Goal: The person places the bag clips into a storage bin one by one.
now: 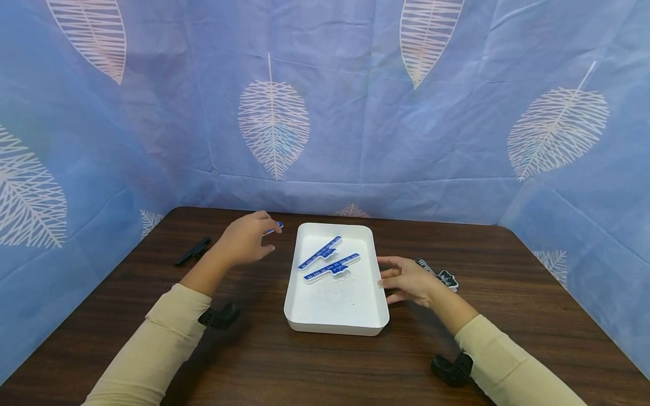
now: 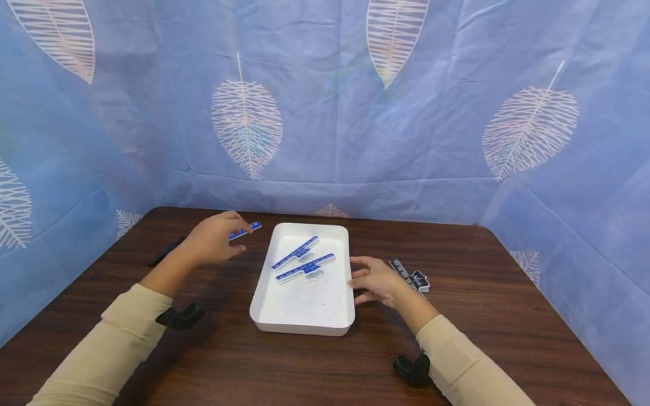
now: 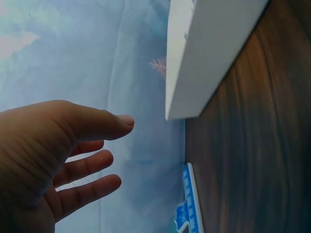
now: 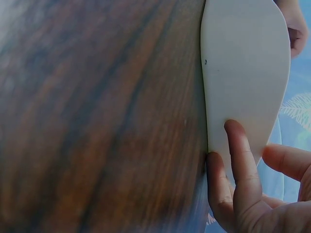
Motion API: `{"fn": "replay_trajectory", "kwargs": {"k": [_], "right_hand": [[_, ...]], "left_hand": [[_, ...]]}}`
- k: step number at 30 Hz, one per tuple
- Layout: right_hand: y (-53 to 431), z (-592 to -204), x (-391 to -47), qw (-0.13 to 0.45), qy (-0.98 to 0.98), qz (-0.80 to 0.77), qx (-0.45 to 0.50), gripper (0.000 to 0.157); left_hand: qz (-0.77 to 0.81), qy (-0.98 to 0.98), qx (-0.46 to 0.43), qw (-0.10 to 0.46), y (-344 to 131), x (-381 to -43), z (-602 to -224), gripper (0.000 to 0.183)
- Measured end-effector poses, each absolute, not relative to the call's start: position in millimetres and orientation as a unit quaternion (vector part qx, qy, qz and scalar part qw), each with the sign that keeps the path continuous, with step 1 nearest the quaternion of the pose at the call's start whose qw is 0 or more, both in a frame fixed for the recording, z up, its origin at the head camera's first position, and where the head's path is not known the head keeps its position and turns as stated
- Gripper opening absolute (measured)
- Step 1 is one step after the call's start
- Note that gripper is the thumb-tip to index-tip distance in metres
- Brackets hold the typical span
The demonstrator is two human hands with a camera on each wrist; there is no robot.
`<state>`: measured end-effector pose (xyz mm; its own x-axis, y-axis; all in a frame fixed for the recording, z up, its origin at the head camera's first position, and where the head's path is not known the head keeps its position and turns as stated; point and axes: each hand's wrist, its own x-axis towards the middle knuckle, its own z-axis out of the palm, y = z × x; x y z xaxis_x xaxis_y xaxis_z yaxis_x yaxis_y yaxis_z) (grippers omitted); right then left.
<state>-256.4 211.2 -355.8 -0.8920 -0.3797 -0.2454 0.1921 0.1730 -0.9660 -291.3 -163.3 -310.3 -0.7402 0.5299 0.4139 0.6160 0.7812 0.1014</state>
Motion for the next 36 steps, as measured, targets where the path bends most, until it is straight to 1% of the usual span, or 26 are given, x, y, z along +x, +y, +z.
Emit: {"fn": "replay_trajectory", "kwargs": {"k": [18, 30, 36], "right_hand": [[211, -355, -256, 0.224, 0.732, -0.640, -0.065, 0.074], [212, -355, -257, 0.226, 0.733, -0.638, -0.067, 0.074], [211, -354, -256, 0.229, 0.729, -0.641, -0.066, 0.073]], "left_hand": [[-0.099, -0.958, -0.206, 0.172, -183, -322, -331, 0.031], [-0.112, -0.971, -0.143, 0.152, -187, -345, -346, 0.032], [-0.121, -0.976, -0.113, 0.138, -189, -356, -351, 0.035]]}}
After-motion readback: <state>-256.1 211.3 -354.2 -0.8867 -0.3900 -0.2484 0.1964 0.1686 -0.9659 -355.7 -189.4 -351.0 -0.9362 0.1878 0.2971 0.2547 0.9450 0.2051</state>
